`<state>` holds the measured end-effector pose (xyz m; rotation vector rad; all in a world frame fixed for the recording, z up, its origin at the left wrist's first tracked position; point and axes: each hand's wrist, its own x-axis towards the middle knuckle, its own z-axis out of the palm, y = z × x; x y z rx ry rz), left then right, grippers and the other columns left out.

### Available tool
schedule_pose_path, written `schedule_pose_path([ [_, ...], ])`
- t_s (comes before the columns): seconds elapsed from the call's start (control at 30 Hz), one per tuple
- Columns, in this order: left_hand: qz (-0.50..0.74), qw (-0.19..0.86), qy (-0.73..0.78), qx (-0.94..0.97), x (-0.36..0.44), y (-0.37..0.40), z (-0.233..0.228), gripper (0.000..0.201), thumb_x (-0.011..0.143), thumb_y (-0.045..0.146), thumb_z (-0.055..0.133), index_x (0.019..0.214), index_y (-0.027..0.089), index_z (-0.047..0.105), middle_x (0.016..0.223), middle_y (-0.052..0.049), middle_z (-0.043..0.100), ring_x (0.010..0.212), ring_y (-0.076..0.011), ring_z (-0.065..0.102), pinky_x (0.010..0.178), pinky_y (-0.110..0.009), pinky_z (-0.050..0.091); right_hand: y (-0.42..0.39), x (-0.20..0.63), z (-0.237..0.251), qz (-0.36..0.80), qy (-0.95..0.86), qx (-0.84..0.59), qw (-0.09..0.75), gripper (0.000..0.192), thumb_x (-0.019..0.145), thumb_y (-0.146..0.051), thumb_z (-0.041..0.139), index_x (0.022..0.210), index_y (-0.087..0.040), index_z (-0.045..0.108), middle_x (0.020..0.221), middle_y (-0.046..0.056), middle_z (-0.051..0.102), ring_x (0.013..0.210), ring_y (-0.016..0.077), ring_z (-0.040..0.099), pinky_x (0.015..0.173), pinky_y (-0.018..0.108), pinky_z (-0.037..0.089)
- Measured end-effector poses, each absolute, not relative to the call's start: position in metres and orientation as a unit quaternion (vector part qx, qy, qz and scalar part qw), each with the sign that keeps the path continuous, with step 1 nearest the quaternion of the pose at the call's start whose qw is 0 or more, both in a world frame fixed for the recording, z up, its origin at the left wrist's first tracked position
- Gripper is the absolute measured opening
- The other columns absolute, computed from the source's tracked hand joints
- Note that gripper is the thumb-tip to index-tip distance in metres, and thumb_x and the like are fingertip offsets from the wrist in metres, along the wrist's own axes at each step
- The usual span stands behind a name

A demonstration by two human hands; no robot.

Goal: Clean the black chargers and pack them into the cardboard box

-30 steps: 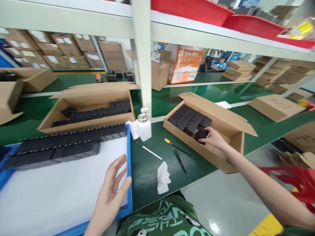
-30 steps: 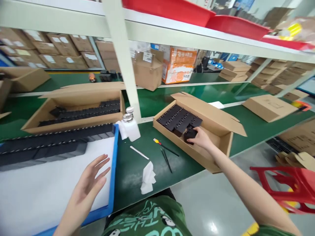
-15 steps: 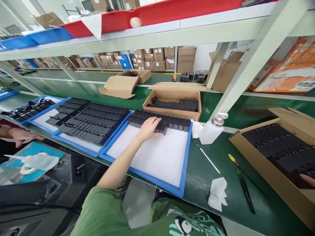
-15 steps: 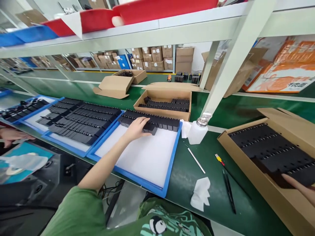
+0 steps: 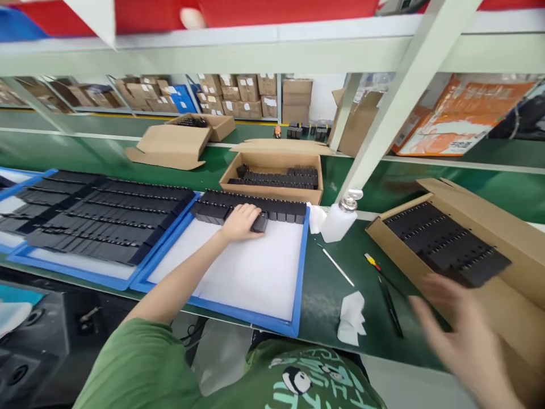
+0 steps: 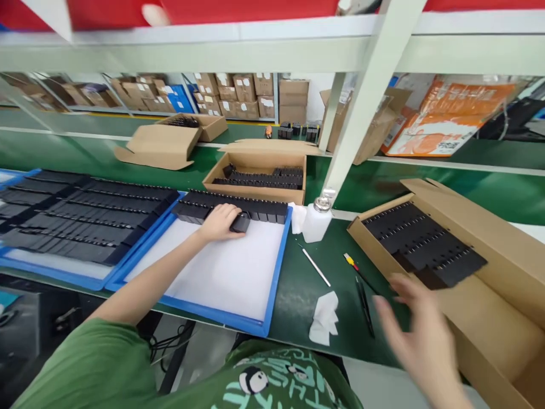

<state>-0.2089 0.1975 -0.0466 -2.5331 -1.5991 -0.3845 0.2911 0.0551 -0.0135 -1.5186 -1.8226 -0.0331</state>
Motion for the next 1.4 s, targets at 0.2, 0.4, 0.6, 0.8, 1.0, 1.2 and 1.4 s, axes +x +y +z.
schedule_pose_path([
  [0.2, -0.153, 0.016, -0.537, -0.83, -0.205, 0.2, -0.04, 0.066, 0.066, 0.073, 0.074, 0.098, 0.016, 0.062, 0.108, -0.017, 0.063, 0.107, -0.0383, 0.059, 0.098, -0.058, 0.046, 0.016, 0.183, -0.069, 0.046, -0.832, -0.503, 0.229, 0.032, 0.095, -0.033, 0.055, 0.124, -0.021, 0.062, 0.111, 0.014, 0.069, 0.092, 0.0302, 0.07, 0.068, 0.043, 0.064],
  [0.4, -0.208, 0.018, -0.566, -0.797, -0.155, 0.141, -0.005, 0.066, 0.071, 0.07, 0.074, 0.107, 0.019, 0.053, 0.115, -0.009, 0.057, 0.114, -0.0289, 0.052, 0.107, -0.05, 0.041, 0.011, 0.219, -0.072, 0.066, -0.782, -0.554, 0.276, 0.027, 0.097, -0.013, 0.045, 0.116, -0.022, 0.063, 0.107, 0.011, 0.066, 0.1, 0.0231, 0.068, 0.088, 0.039, 0.06],
  [0.6, -0.2, -0.001, -0.458, -0.866, -0.014, 0.05, -0.007, 0.058, 0.078, 0.068, 0.07, 0.109, 0.02, 0.061, 0.094, -0.011, 0.061, 0.085, -0.0289, 0.06, 0.067, -0.039, 0.047, 0.018, 0.251, -0.062, 0.061, -0.733, -0.601, 0.313, 0.029, 0.094, -0.021, 0.057, 0.123, -0.023, 0.053, 0.12, 0.014, 0.061, 0.114, 0.0274, 0.062, 0.094, 0.045, 0.056],
  [0.8, -0.133, -0.064, -0.478, -0.866, 0.043, 0.033, -0.036, 0.068, 0.073, 0.061, 0.079, 0.115, 0.011, 0.06, 0.103, -0.018, 0.064, 0.092, -0.0349, 0.063, 0.075, -0.045, 0.05, 0.014, 0.252, -0.079, 0.11, -0.709, -0.619, 0.321, 0.016, 0.094, -0.02, 0.056, 0.108, -0.025, 0.06, 0.112, 0.011, 0.066, 0.106, 0.0246, 0.067, 0.09, 0.041, 0.057],
  [1.0, -0.238, -0.249, -0.484, -0.804, -0.017, 0.033, -0.019, 0.096, 0.073, 0.066, 0.076, 0.15, 0.03, 0.033, 0.143, -0.013, 0.052, 0.132, -0.0356, 0.051, 0.108, -0.049, 0.044, 0.0, 0.255, -0.072, 0.15, -0.619, -0.674, 0.375, 0.014, 0.095, -0.021, 0.056, 0.109, -0.025, 0.058, 0.112, 0.009, 0.072, 0.105, 0.0243, 0.07, 0.082, 0.038, 0.059],
  [1.2, -0.16, -0.315, -0.461, -0.814, -0.03, 0.035, -0.036, 0.094, 0.078, 0.05, 0.08, 0.153, 0.032, 0.027, 0.142, -0.009, 0.059, 0.134, -0.0329, 0.053, 0.117, -0.054, 0.035, -0.019, 0.245, -0.056, 0.018, -0.731, -0.558, 0.393, 0.054, 0.085, -0.009, 0.066, 0.134, -0.029, 0.06, 0.115, 0.005, 0.075, 0.106, 0.0261, 0.071, 0.081, 0.04, 0.062],
  [1.4, -0.177, -0.33, -0.425, -0.824, -0.018, 0.046, -0.047, 0.078, 0.084, 0.034, 0.076, 0.149, 0.027, 0.035, 0.133, -0.008, 0.068, 0.12, -0.0258, 0.066, 0.112, -0.046, 0.042, -0.022, 0.214, -0.069, 0.028, -0.859, -0.413, 0.301, 0.048, 0.09, -0.007, 0.054, 0.137, -0.016, 0.058, 0.127, 0.009, 0.071, 0.127, 0.021, 0.063, 0.101, 0.035, 0.057],
])
